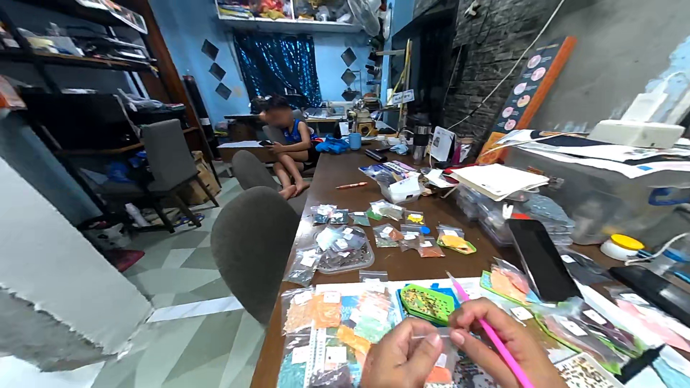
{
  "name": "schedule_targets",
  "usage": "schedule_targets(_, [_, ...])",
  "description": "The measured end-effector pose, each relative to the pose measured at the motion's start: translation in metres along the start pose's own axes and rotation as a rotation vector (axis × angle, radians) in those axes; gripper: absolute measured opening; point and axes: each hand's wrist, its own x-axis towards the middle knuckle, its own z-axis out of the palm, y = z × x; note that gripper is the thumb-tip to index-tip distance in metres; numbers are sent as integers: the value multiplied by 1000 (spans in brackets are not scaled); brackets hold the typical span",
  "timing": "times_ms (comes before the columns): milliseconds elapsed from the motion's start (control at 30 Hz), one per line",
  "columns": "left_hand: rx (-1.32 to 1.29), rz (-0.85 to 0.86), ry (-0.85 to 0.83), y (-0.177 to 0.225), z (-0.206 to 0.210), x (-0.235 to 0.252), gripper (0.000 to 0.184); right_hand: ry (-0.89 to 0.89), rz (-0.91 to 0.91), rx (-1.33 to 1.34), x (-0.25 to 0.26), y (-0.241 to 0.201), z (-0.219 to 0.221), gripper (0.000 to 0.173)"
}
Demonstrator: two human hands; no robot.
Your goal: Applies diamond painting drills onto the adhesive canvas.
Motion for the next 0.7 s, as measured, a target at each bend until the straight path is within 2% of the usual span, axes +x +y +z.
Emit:
schedule_targets(100, [-34, 28, 71, 2, -3, 3, 17, 0, 15, 0, 0, 1, 0, 10])
schedule_targets(267, [-52, -9, 50, 3, -11, 10, 9, 28, -32, -17, -1, 7, 5, 11])
schedule_targets(367, [-17, 3, 31, 3, -12, 12, 8, 24, -97, -19, 0, 10, 10, 16])
schedule_targets(500, [43, 49, 28, -2, -13, 13, 8, 10, -139, -29, 0, 15, 13, 14])
schedule_targets(700, [19, -104, 36, 7, -13, 15, 9, 37, -49, 1, 1, 12, 14, 10])
